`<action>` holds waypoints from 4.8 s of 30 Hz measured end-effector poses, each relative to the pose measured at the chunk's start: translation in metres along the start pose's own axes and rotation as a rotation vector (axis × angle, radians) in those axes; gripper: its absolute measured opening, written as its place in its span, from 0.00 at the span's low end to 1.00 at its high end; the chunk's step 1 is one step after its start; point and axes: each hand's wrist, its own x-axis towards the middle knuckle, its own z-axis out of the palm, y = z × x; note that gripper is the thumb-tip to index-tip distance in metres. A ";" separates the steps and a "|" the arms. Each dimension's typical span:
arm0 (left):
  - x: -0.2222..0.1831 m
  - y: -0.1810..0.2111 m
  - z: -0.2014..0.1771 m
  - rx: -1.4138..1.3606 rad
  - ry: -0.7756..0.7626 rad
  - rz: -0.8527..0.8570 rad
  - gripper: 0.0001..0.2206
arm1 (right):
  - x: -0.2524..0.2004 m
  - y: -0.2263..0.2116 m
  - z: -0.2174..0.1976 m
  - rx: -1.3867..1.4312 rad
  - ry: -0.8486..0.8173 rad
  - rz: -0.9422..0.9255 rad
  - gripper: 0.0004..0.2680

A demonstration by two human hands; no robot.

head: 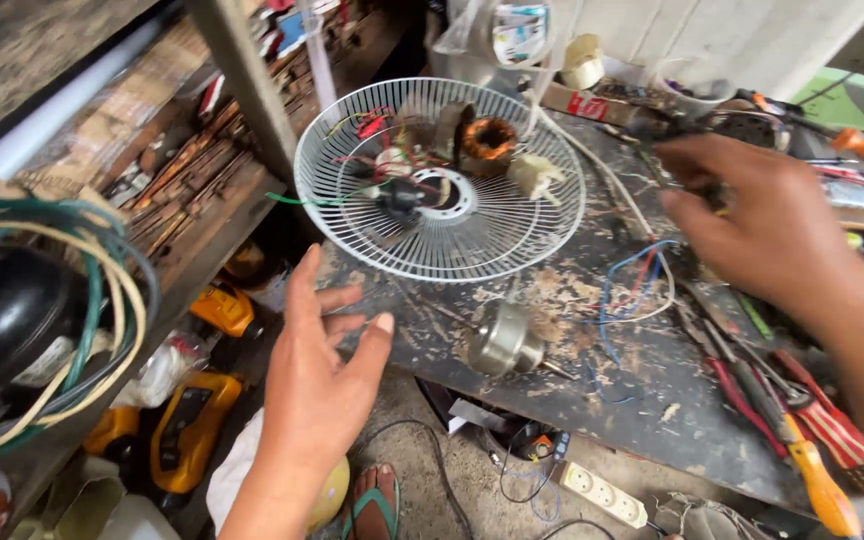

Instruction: Reassembling and repairing the motor components of an electric fan on a workbench using various tools.

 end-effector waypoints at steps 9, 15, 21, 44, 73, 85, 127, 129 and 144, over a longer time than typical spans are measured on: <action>0.018 -0.026 0.041 0.022 0.146 0.217 0.35 | -0.181 0.121 -0.051 0.121 0.324 0.477 0.09; 0.035 -0.024 0.054 0.126 0.298 0.299 0.30 | -0.212 0.139 -0.053 0.104 0.402 0.570 0.07; 0.045 -0.035 0.074 0.245 0.423 0.417 0.28 | -0.164 0.138 -0.052 0.047 0.102 0.727 0.10; 0.018 0.006 0.094 0.244 0.298 0.288 0.31 | -0.040 0.189 -0.010 0.203 -0.020 0.890 0.08; 0.010 0.003 0.061 0.216 0.081 0.272 0.38 | 0.060 0.086 -0.056 0.381 0.060 0.626 0.07; 0.020 -0.007 0.062 0.214 0.006 0.310 0.40 | 0.168 -0.063 0.045 0.538 -0.247 0.337 0.21; 0.019 -0.039 0.076 0.666 0.052 0.396 0.37 | -0.049 0.091 -0.075 0.235 -0.046 0.795 0.10; 0.015 -0.037 0.082 0.621 0.039 0.466 0.35 | -0.066 0.100 -0.072 0.310 0.033 0.733 0.11; -0.038 0.014 0.118 0.075 -0.118 0.622 0.21 | -0.056 -0.008 -0.153 0.327 0.366 0.261 0.17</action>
